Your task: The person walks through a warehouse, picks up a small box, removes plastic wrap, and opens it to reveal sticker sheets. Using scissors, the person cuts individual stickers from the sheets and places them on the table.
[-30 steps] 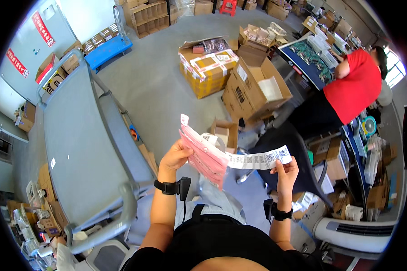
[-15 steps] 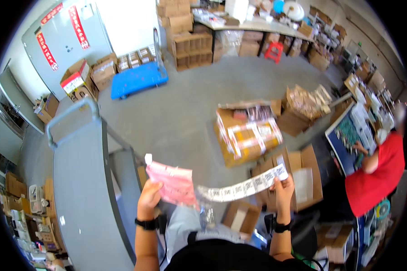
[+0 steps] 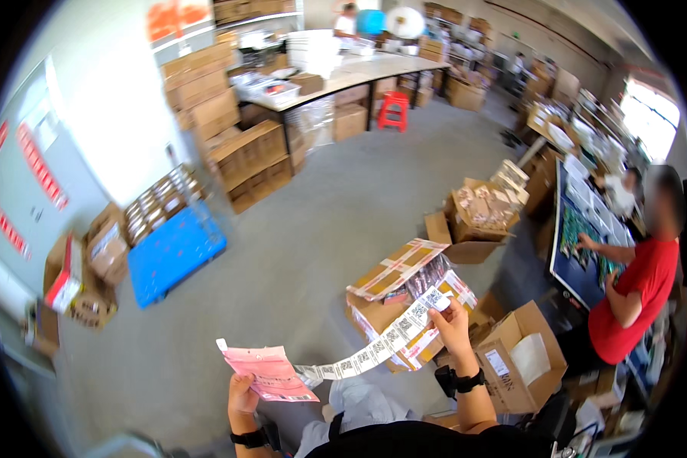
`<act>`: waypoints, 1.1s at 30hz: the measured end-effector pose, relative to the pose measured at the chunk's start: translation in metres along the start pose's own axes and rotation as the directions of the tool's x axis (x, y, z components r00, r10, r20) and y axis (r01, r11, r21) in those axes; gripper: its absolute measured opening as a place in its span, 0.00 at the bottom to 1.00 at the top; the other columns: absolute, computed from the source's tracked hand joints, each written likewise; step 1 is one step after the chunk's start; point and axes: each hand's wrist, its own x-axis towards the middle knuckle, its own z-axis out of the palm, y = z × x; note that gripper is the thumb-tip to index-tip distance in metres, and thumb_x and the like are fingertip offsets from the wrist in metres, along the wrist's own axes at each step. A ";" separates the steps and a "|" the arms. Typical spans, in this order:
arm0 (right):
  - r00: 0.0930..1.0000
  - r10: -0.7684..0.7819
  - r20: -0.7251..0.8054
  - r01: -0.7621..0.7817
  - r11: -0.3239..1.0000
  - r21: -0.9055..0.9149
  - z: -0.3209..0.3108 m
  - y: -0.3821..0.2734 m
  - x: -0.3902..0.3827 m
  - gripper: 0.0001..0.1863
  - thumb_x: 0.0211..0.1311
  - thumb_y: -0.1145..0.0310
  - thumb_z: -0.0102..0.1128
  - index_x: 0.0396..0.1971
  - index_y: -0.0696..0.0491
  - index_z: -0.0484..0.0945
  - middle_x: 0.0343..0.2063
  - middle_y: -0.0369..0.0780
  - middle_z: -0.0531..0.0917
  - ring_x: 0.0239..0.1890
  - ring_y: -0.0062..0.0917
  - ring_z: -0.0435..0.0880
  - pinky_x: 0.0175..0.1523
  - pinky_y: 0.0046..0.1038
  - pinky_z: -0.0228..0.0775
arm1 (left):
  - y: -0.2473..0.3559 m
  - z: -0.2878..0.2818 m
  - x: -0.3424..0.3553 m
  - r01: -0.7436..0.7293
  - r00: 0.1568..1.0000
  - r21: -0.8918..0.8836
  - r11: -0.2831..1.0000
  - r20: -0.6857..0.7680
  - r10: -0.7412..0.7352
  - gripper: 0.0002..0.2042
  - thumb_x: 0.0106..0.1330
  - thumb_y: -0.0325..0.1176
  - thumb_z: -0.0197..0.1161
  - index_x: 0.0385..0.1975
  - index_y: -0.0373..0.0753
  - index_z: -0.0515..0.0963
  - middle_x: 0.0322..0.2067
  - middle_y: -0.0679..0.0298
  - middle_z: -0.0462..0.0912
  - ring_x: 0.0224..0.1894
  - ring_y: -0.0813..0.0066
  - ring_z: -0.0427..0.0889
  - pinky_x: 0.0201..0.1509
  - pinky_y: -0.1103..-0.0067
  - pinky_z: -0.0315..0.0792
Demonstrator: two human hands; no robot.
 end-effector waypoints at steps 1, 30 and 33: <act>0.999 0.009 -0.034 -0.008 1.000 0.024 0.001 0.004 0.020 0.07 0.56 0.78 0.54 0.35 0.59 0.70 0.24 0.35 0.77 0.22 0.15 0.76 0.26 0.17 0.70 | 0.006 0.002 0.035 0.024 0.999 0.007 1.000 0.040 -0.024 0.25 0.53 0.35 0.64 0.48 0.30 0.67 0.46 0.57 0.75 0.47 0.65 0.75 0.54 0.71 0.68; 0.641 -0.050 -0.766 0.133 0.990 0.047 -0.071 0.091 0.742 0.03 0.55 0.79 0.54 0.29 0.59 0.70 0.22 0.36 0.78 0.18 0.15 0.75 0.22 0.16 0.67 | -0.019 0.310 1.082 0.411 0.498 0.542 0.732 0.539 -0.679 0.15 0.56 0.29 0.60 0.43 0.31 0.73 0.42 0.58 0.77 0.45 0.68 0.76 0.51 0.73 0.68; 0.496 -0.045 -0.867 -0.008 0.998 -0.056 -0.115 0.086 0.774 0.04 0.55 0.77 0.56 0.27 0.56 0.69 0.20 0.34 0.76 0.17 0.14 0.73 0.22 0.16 0.65 | -0.094 0.397 1.165 0.449 0.306 0.619 0.645 0.572 -0.761 0.14 0.57 0.29 0.59 0.43 0.32 0.73 0.42 0.59 0.77 0.46 0.68 0.76 0.52 0.72 0.67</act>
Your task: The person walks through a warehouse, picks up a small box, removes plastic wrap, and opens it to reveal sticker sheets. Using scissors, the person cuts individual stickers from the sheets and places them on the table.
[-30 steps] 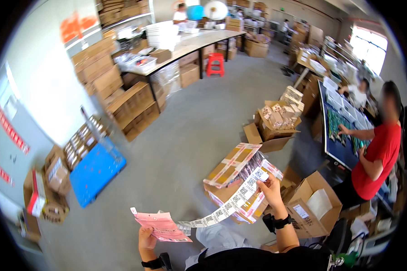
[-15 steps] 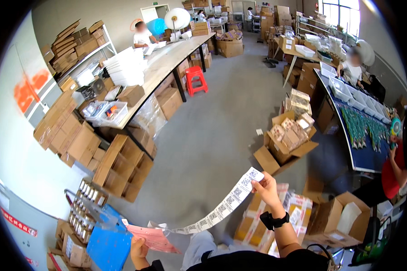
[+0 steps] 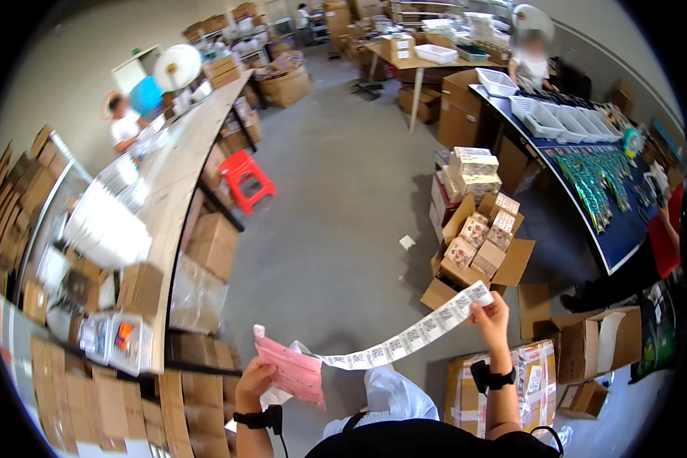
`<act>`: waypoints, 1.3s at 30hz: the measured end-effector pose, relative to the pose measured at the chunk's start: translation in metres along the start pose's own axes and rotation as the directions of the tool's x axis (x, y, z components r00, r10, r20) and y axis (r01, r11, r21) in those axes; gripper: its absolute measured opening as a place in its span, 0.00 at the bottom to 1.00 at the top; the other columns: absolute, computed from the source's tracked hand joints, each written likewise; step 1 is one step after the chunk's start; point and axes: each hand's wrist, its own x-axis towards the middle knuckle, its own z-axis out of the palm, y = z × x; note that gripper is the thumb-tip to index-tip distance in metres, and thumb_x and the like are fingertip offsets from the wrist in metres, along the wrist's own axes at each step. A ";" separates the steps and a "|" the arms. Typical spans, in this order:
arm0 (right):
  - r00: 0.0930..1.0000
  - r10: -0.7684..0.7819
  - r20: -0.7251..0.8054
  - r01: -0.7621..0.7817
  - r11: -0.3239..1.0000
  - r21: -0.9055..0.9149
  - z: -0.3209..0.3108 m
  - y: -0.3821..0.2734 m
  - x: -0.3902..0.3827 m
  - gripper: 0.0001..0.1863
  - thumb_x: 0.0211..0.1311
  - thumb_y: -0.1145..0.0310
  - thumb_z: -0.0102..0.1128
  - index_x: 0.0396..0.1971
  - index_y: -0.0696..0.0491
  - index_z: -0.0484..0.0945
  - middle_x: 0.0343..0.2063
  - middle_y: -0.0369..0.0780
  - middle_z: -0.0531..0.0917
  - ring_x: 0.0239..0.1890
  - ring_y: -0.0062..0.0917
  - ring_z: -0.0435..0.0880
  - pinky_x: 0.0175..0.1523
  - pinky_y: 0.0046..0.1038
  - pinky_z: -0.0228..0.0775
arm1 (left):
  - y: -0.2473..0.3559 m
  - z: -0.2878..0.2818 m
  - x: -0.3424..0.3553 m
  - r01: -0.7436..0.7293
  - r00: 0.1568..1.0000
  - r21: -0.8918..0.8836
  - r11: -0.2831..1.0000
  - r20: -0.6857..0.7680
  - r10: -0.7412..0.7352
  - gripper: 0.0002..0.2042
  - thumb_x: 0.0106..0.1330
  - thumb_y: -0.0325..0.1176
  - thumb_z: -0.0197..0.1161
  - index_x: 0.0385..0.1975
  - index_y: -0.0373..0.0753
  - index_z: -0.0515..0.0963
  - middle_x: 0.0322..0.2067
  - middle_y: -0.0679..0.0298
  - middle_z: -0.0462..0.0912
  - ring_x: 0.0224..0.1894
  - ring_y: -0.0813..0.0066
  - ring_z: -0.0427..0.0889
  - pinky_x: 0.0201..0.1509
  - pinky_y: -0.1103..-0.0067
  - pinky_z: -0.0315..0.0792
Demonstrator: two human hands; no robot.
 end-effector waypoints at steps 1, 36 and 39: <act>0.999 -0.032 -0.040 0.034 0.999 0.033 -0.007 0.010 0.024 0.04 0.55 0.79 0.55 0.30 0.57 0.70 0.21 0.35 0.77 0.18 0.14 0.74 0.21 0.16 0.66 | 0.021 0.002 0.047 -0.014 0.998 0.020 1.000 0.057 0.013 0.14 0.57 0.29 0.59 0.43 0.32 0.73 0.42 0.59 0.77 0.46 0.68 0.76 0.52 0.72 0.67; 0.981 -0.072 -0.179 0.080 0.996 0.037 0.500 0.071 1.128 0.03 0.57 0.77 0.53 0.28 0.58 0.69 0.22 0.39 0.79 0.16 0.18 0.76 0.22 0.17 0.69 | 0.520 -0.321 1.197 -0.041 0.979 -0.133 0.990 0.194 0.067 0.13 0.57 0.24 0.56 0.43 0.32 0.73 0.43 0.60 0.77 0.46 0.68 0.76 0.52 0.72 0.68; 0.984 -0.088 -0.154 0.101 0.992 0.077 0.548 0.065 1.244 0.04 0.57 0.76 0.55 0.28 0.58 0.69 0.21 0.39 0.79 0.16 0.18 0.76 0.21 0.17 0.69 | 0.573 -0.344 1.280 -0.083 0.979 -0.145 0.986 0.172 0.107 0.15 0.57 0.27 0.58 0.45 0.33 0.72 0.44 0.59 0.76 0.47 0.68 0.75 0.53 0.71 0.68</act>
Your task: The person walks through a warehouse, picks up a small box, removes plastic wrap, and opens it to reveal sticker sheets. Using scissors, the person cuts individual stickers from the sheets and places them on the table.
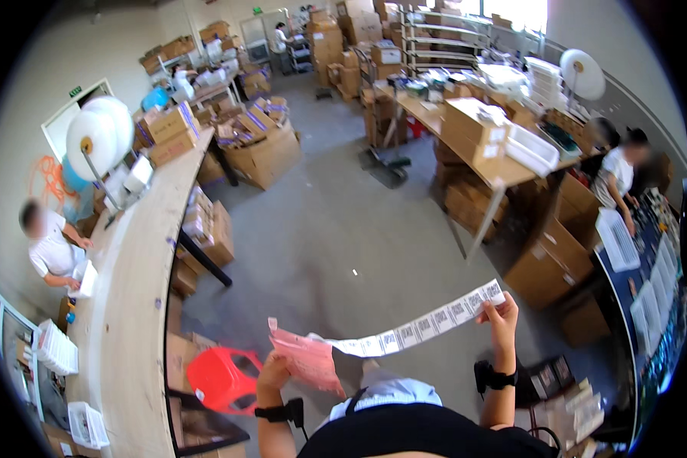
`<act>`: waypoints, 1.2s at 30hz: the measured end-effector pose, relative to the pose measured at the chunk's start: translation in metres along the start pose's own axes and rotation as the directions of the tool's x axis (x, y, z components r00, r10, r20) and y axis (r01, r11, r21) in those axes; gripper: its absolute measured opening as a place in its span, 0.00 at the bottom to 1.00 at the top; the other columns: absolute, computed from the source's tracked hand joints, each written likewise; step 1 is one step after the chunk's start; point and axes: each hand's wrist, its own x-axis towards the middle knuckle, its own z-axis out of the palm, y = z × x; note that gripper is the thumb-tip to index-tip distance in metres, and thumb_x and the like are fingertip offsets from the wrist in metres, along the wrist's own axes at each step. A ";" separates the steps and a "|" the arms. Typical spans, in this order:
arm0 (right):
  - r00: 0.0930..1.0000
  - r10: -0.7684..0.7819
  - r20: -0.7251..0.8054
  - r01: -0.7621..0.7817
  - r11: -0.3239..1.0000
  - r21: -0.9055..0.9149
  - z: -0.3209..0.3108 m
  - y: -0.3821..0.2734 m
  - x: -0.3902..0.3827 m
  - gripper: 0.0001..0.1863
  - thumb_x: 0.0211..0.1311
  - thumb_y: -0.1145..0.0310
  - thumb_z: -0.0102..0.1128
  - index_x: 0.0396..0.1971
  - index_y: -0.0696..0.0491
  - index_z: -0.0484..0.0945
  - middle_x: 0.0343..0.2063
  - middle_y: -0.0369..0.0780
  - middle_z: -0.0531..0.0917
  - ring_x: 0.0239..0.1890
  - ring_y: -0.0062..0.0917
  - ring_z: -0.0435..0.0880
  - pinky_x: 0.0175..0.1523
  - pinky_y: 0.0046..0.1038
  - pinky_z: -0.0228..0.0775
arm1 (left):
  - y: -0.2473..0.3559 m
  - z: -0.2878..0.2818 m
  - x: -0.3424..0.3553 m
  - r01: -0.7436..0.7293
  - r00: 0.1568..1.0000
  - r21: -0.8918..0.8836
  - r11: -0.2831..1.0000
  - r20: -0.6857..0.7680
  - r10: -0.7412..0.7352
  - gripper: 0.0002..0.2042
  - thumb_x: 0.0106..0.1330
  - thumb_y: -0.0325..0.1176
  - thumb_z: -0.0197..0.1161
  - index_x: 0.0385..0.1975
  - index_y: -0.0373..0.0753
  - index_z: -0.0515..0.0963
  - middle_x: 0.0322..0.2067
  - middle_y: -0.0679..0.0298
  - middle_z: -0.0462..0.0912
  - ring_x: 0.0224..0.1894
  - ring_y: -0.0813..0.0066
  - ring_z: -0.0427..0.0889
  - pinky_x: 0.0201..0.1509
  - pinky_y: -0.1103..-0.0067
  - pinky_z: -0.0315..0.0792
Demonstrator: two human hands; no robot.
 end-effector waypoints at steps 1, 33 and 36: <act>1.000 -0.005 0.015 0.005 1.000 0.013 0.022 0.002 0.036 0.04 0.57 0.76 0.55 0.27 0.58 0.69 0.21 0.39 0.79 0.16 0.18 0.76 0.20 0.17 0.68 | 0.017 0.005 0.017 -0.034 0.997 0.025 0.999 -0.068 0.036 0.16 0.57 0.28 0.58 0.45 0.33 0.72 0.44 0.59 0.77 0.47 0.68 0.76 0.53 0.71 0.68; 0.995 0.074 0.073 -0.079 0.995 0.067 0.489 0.199 1.055 0.04 0.56 0.76 0.55 0.31 0.58 0.70 0.24 0.39 0.80 0.15 0.16 0.76 0.19 0.15 0.67 | 0.384 -0.286 1.065 0.020 0.978 0.106 0.994 -0.209 0.003 0.26 0.51 0.35 0.67 0.48 0.33 0.68 0.46 0.59 0.75 0.48 0.66 0.75 0.55 0.71 0.67; 0.976 0.077 0.202 -0.094 0.993 0.075 0.552 0.220 1.165 0.04 0.56 0.76 0.54 0.31 0.58 0.69 0.24 0.39 0.79 0.17 0.17 0.76 0.21 0.16 0.68 | 0.428 -0.308 1.132 -0.002 0.963 0.159 0.987 -0.264 0.045 0.25 0.51 0.37 0.66 0.48 0.34 0.69 0.45 0.60 0.75 0.49 0.68 0.74 0.55 0.72 0.66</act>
